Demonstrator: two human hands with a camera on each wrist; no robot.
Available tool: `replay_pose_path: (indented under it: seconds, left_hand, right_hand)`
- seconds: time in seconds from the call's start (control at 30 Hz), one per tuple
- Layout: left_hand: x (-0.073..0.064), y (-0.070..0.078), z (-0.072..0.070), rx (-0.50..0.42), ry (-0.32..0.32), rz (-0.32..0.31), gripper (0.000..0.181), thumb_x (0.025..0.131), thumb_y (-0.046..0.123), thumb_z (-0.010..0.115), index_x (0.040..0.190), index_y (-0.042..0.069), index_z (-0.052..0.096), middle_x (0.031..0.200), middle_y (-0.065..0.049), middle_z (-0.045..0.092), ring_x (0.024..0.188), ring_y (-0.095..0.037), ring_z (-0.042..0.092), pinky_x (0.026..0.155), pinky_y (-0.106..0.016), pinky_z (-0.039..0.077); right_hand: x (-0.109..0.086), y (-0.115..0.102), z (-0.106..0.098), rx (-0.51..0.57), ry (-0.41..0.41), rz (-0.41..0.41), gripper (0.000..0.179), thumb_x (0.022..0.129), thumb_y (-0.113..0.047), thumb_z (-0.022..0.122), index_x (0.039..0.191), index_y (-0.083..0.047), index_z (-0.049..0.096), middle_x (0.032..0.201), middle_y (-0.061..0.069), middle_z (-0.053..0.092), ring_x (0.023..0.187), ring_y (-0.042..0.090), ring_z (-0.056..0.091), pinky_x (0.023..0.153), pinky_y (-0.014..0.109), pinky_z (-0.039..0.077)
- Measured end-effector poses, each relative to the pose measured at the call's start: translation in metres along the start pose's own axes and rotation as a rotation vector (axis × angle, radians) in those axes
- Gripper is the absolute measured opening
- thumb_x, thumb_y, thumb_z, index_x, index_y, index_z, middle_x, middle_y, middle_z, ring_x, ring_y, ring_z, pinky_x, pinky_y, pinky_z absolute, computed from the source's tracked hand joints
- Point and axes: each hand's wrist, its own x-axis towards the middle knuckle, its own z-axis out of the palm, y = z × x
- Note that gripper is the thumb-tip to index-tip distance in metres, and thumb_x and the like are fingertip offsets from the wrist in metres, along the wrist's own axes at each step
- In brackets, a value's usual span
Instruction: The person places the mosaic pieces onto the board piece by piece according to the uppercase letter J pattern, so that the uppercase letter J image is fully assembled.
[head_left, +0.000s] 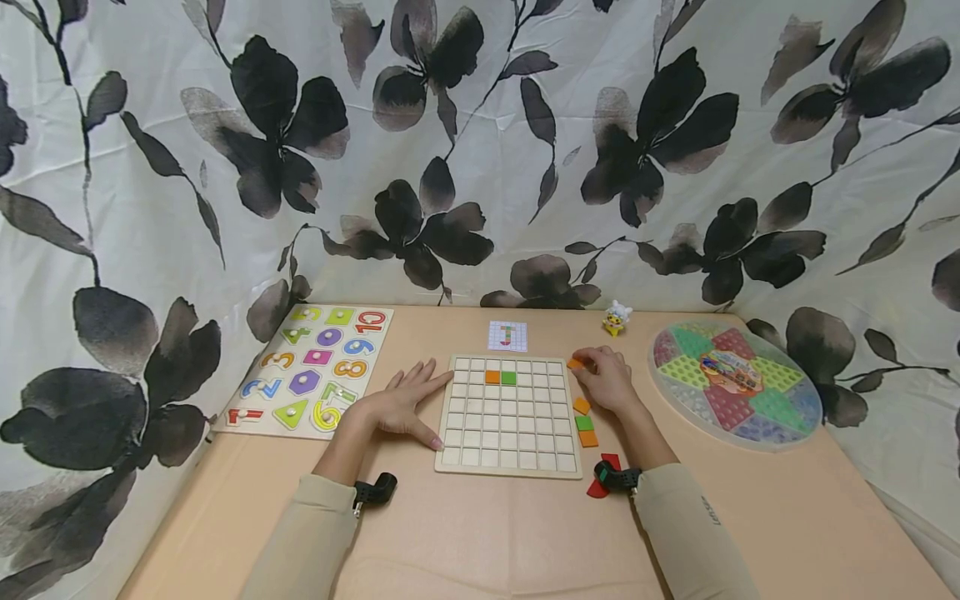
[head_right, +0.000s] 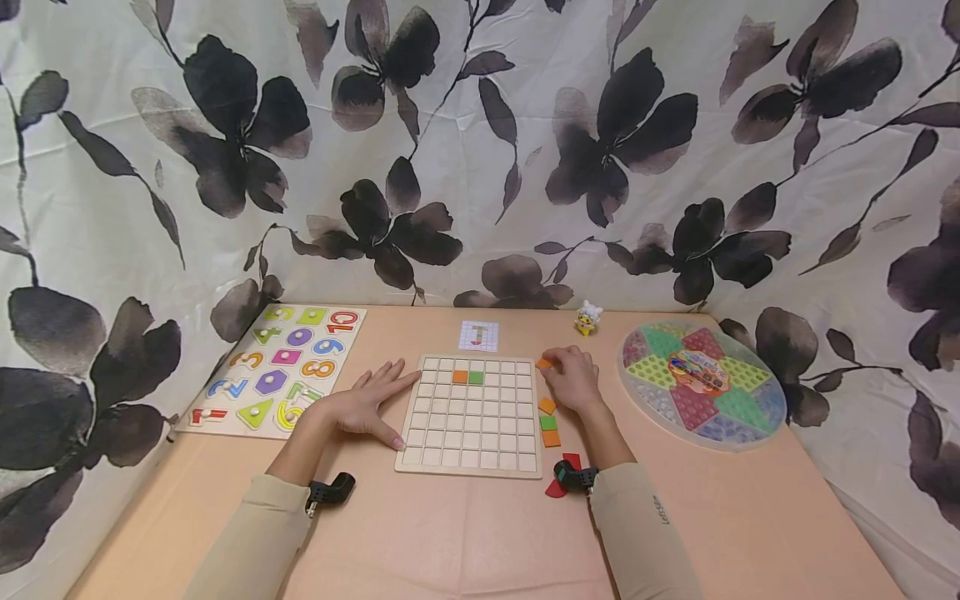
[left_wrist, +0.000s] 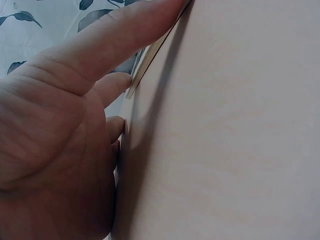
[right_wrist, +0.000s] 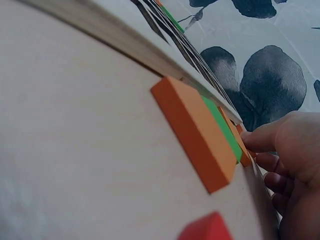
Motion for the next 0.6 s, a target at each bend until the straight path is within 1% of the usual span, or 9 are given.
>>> replay_pose_path:
  seconds: [0.17,0.27,0.43,0.6]
  left_hand:
    - [-0.0007,0.0003,0.0001,-0.002,0.001,0.004,0.126,0.068,0.059,0.091,0.168,0.024,0.022,0.176,-0.017,-0.003,0.163,-0.038,-0.008,0.13,-0.06,-0.006]
    - [-0.0012,0.0005,-0.0001,-0.003,-0.001,0.007,0.126,0.069,0.059,0.091,0.168,0.024,0.021,0.176,-0.018,-0.004,0.163,-0.038,-0.008,0.13,-0.06,-0.006]
    - [-0.0019,0.0013,-0.0008,-0.004,-0.002,0.005,0.126,0.069,0.059,0.091,0.168,0.023,0.022,0.176,-0.018,-0.003,0.162,-0.038,-0.008,0.13,-0.06,-0.006]
    - [-0.0014,0.0013,-0.0007,0.003,0.0,0.006,0.126,0.069,0.059,0.09,0.168,0.023,0.022,0.175,-0.018,-0.003,0.162,-0.039,-0.008,0.13,-0.061,-0.006]
  right_hand:
    - [-0.0011,-0.0021,-0.0008,-0.021,-0.013,-0.017,0.039,0.102,-0.018,0.065,0.14,-0.009,0.065,0.127,0.019,0.059,0.113,0.036,0.044,0.089,0.049,0.026]
    - [-0.0014,-0.0028,-0.0001,-0.028,-0.018,-0.018,0.036,0.102,-0.019,0.065,0.137,-0.01,0.068,0.125,0.017,0.058,0.113,0.036,0.042,0.09,0.05,0.025]
    - [-0.0005,-0.0015,0.0014,-0.041,-0.017,-0.011,0.031,0.103,-0.02,0.065,0.132,-0.011,0.069,0.123,0.016,0.056,0.112,0.036,0.041,0.088,0.048,0.024]
    - [0.0008,0.0004,0.0009,-0.02,-0.008,-0.022,0.027,0.102,-0.019,0.066,0.127,-0.01,0.068,0.118,0.017,0.057,0.109,0.035,0.041,0.087,0.049,0.023]
